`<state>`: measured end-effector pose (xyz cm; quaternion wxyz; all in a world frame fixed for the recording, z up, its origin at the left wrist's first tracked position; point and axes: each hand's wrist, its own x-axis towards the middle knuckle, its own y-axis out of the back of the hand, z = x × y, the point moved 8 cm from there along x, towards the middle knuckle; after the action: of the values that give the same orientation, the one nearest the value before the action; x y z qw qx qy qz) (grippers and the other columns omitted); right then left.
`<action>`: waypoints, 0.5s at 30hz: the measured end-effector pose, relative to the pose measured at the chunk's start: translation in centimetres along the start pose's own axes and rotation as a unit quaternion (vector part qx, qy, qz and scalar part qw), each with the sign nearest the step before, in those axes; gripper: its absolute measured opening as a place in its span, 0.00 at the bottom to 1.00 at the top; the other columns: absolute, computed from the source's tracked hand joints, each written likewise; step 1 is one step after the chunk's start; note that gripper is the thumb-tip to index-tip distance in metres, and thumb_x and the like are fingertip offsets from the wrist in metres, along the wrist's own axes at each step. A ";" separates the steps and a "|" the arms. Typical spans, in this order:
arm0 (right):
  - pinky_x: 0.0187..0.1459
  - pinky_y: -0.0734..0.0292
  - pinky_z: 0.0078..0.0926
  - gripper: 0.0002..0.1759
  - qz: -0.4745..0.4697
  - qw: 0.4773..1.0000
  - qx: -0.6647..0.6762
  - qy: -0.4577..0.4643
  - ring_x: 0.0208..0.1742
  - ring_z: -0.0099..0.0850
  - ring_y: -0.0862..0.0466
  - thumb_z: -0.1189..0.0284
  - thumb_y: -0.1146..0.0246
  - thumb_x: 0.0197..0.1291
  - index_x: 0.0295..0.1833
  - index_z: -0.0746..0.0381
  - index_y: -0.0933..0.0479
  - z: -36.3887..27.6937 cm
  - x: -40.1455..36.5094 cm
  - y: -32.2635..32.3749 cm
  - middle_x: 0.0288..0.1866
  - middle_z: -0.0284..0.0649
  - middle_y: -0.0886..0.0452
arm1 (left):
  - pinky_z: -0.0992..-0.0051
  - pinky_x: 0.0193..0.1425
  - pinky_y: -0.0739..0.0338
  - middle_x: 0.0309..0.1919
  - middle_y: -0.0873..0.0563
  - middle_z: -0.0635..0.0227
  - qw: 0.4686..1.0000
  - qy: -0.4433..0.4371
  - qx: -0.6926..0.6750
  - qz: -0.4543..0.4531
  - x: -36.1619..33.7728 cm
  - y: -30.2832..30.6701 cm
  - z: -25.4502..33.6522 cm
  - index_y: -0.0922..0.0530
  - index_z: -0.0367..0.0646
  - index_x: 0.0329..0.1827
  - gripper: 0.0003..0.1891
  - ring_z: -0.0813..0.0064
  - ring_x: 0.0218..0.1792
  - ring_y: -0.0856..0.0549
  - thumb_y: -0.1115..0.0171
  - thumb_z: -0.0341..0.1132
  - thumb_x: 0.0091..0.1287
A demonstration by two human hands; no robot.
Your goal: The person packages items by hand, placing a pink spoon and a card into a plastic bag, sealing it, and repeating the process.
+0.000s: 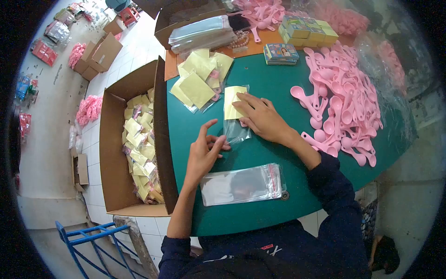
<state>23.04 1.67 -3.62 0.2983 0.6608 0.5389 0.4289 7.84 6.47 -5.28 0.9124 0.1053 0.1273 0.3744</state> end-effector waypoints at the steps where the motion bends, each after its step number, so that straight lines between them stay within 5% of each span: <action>1: 0.66 0.43 0.44 0.22 0.000 1.000 0.000 -0.003 0.70 0.40 0.37 0.67 0.43 0.63 0.63 0.54 0.32 0.1 0.0 -0.1 0.69 0.46 0.36 | 0.79 0.29 0.22 0.32 0.15 0.63 1.000 -0.001 0.001 0.003 0.2 -0.1 -0.2 0.38 0.42 0.67 0.31 0.78 0.32 0.14 0.34 0.33 0.62; 7: 0.67 0.44 0.45 0.22 -0.015 1.000 -0.017 0.004 0.71 0.40 0.38 0.66 0.44 0.64 0.64 0.54 0.32 0.3 0.3 -0.4 0.71 0.44 0.37 | 0.82 0.33 0.23 0.32 0.15 0.66 0.998 -0.005 -0.015 -0.054 0.5 0.2 -0.5 0.38 0.43 0.67 0.33 0.82 0.32 0.17 0.32 0.30 0.59; 10: 0.65 0.43 0.46 0.20 0.069 0.994 -0.083 0.025 0.68 0.42 0.35 0.68 0.41 0.61 0.60 0.55 0.30 -1.2 0.3 0.8 0.65 0.45 0.33 | 0.82 0.35 0.24 0.33 0.15 0.65 0.996 0.027 -0.042 -0.076 0.3 0.3 -0.3 0.39 0.43 0.68 0.34 0.81 0.33 0.17 0.32 0.30 0.59; 15: 0.61 0.43 0.52 0.14 0.029 0.998 0.035 0.054 0.54 0.42 0.29 0.69 0.35 0.52 0.44 0.59 0.27 -5.7 -0.8 1.6 0.46 0.42 0.29 | 0.80 0.38 0.20 0.36 0.14 0.60 0.987 0.036 -0.119 -0.103 0.3 0.1 -1.1 0.41 0.42 0.69 0.32 0.76 0.37 0.14 0.37 0.30 0.64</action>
<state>18.69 0.15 0.19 0.2330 0.6622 0.5494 0.4531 7.61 6.84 -6.38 0.9468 -0.0317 0.1249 0.2948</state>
